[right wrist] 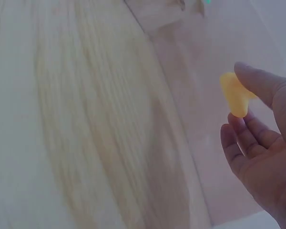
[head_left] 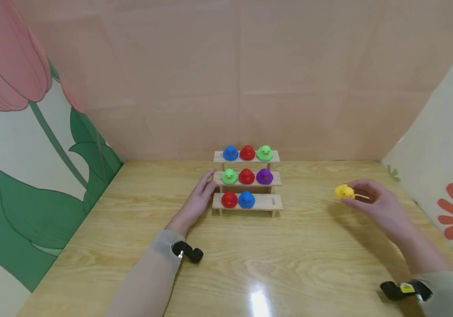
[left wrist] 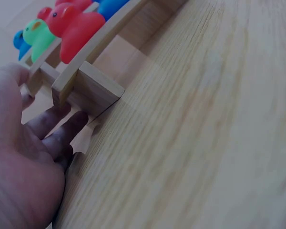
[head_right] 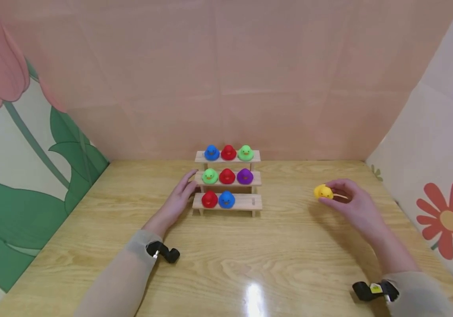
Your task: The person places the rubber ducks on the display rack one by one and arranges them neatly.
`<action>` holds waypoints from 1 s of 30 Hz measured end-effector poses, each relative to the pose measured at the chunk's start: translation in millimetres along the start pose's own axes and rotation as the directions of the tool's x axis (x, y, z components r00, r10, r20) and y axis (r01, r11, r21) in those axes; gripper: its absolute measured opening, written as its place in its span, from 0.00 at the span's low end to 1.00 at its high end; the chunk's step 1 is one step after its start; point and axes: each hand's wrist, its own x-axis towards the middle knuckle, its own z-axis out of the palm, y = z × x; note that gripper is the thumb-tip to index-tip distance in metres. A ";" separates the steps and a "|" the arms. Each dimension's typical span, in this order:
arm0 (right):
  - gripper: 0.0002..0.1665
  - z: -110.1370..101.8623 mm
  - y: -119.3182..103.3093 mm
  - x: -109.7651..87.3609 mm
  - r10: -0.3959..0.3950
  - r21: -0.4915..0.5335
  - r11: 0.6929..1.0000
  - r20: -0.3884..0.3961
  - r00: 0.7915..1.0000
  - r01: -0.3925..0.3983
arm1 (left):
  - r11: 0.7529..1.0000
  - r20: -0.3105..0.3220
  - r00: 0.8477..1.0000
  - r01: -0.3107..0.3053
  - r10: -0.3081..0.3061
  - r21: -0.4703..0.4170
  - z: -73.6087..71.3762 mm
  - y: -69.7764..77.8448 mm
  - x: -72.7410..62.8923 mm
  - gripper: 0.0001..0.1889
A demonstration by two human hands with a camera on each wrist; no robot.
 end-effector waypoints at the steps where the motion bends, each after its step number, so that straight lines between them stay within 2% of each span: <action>1: 0.33 2.5 -3.9 1.0 -0.010 0.010 1.000 0.003 1.000 0.010 | 1.000 0.000 1.000 0.002 -0.002 0.000 -0.1 0.5 -0.8 0.28; 6: 0.33 13.7 -20.8 6.3 -0.024 0.025 0.999 0.011 1.000 0.024 | 1.000 -0.009 1.000 -0.002 0.003 0.011 -0.1 0.9 -1.3 0.29; 19: 0.31 51.6 -73.2 15.7 -0.093 0.081 0.993 0.101 0.991 0.085 | 1.000 -0.008 1.000 -0.002 0.003 0.018 -1.3 2.3 -2.3 0.29; 30: 0.28 85.9 -96.6 19.9 -0.107 0.154 0.985 0.196 0.975 0.078 | 1.000 -0.001 1.000 -0.002 0.002 -0.004 -0.4 0.2 -1.4 0.29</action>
